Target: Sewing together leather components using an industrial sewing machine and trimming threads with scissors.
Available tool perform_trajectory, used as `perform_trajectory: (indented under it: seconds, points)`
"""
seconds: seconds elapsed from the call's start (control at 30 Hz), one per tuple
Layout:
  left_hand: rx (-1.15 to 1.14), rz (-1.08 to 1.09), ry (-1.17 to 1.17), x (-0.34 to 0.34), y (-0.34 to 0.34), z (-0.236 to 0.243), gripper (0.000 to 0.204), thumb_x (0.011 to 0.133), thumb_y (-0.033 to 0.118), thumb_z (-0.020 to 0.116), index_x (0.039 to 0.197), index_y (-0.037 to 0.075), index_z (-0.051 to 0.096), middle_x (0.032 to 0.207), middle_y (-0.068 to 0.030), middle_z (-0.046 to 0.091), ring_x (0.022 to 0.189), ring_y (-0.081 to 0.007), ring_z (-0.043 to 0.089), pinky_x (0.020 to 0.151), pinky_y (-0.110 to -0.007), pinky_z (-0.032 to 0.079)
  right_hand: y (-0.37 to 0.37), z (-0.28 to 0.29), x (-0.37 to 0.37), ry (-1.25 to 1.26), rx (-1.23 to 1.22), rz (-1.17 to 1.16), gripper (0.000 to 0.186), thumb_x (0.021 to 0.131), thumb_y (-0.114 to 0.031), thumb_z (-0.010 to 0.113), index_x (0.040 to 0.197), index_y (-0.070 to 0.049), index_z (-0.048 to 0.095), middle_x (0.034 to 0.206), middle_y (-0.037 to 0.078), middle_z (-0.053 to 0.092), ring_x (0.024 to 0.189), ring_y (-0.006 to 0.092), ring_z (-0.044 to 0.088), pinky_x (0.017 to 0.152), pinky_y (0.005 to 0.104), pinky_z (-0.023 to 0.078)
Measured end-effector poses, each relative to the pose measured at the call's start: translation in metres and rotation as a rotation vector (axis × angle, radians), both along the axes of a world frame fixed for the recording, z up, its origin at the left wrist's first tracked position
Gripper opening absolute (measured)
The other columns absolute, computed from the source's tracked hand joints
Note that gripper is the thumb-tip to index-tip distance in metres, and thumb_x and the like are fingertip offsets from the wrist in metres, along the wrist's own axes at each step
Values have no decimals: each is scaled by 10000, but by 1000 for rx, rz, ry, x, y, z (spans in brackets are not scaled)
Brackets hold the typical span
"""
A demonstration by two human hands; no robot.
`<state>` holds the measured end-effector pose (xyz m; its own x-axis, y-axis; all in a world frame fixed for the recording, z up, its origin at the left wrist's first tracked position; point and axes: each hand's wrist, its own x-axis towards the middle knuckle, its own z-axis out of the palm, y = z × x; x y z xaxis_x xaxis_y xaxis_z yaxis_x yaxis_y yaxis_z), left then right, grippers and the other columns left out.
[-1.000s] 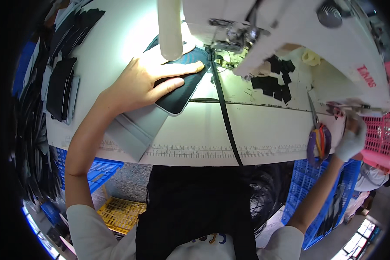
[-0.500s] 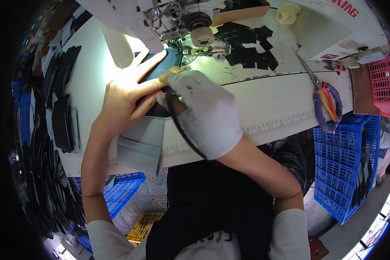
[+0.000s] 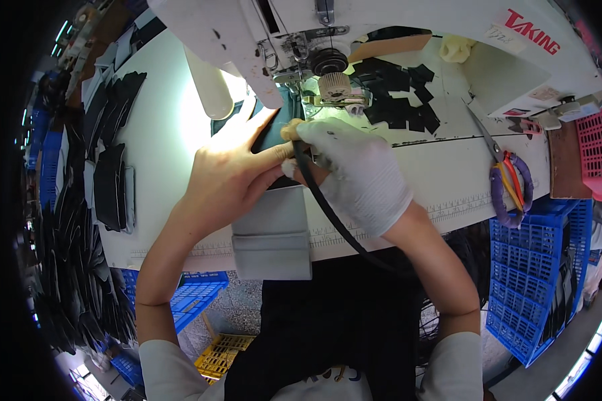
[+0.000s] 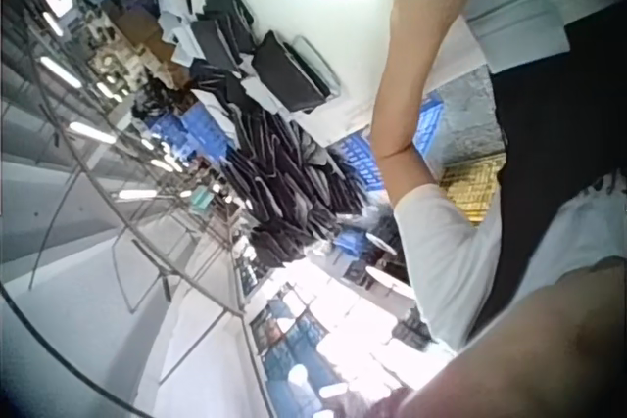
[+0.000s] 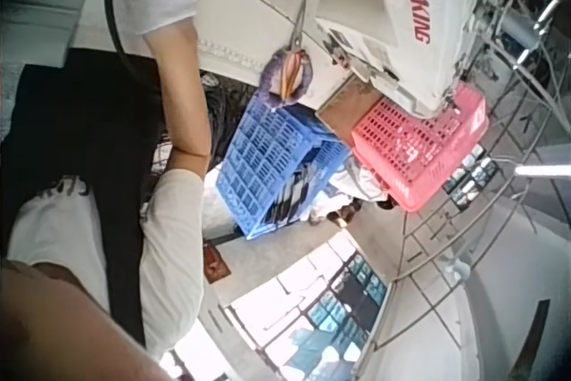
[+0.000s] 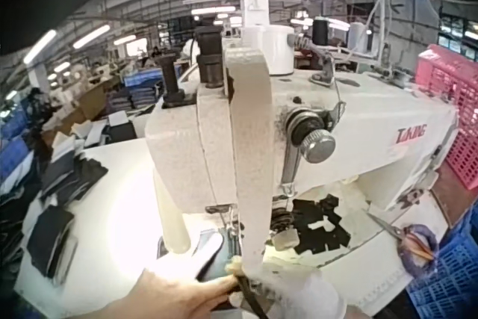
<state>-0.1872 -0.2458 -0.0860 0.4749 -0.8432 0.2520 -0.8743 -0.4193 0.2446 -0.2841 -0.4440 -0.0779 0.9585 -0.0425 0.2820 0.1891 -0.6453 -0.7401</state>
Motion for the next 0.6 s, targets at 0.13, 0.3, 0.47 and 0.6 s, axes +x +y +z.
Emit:
perform_trajectory:
  seconds: [0.13, 0.3, 0.47, 0.6]
  points:
    - [-120, -39, 2, -1, 1, -8, 249, 857, 215, 728, 1105, 194, 740, 1386, -77, 622, 1010, -324, 666, 795, -350, 560, 0, -4, -14, -112, -94, 47, 464, 755, -107, 803, 1206, -91, 693, 1081, 51, 705, 840, 199, 673, 731, 294, 526]
    - [-214, -80, 9, 3, 2, -13, 245, 866, 208, 734, 1105, 155, 744, 1336, -47, 655, 1104, -328, 669, 871, -349, 571, -2, -10, -26, -110, -143, 66, 516, 706, -63, 829, 1205, -83, 699, 1156, 48, 715, 962, 200, 682, 832, 278, 535]
    - [-180, -65, 41, 13, 3, -13, 265, 872, 200, 735, 1130, 141, 746, 1296, -32, 678, 1149, -308, 668, 913, -353, 572, -3, -17, -25, -83, -139, 62, 508, 696, -59, 831, 1186, -63, 700, 1185, 48, 711, 1026, 195, 693, 862, 279, 542]
    - [-154, -18, 31, 24, -2, -14, 294, 879, 190, 733, 1170, 151, 744, 1289, -26, 684, 1135, -281, 670, 920, -352, 566, -2, -26, -23, -154, -191, 61, 487, 705, -73, 817, 1176, -66, 695, 1184, 39, 701, 987, 182, 692, 809, 275, 536]
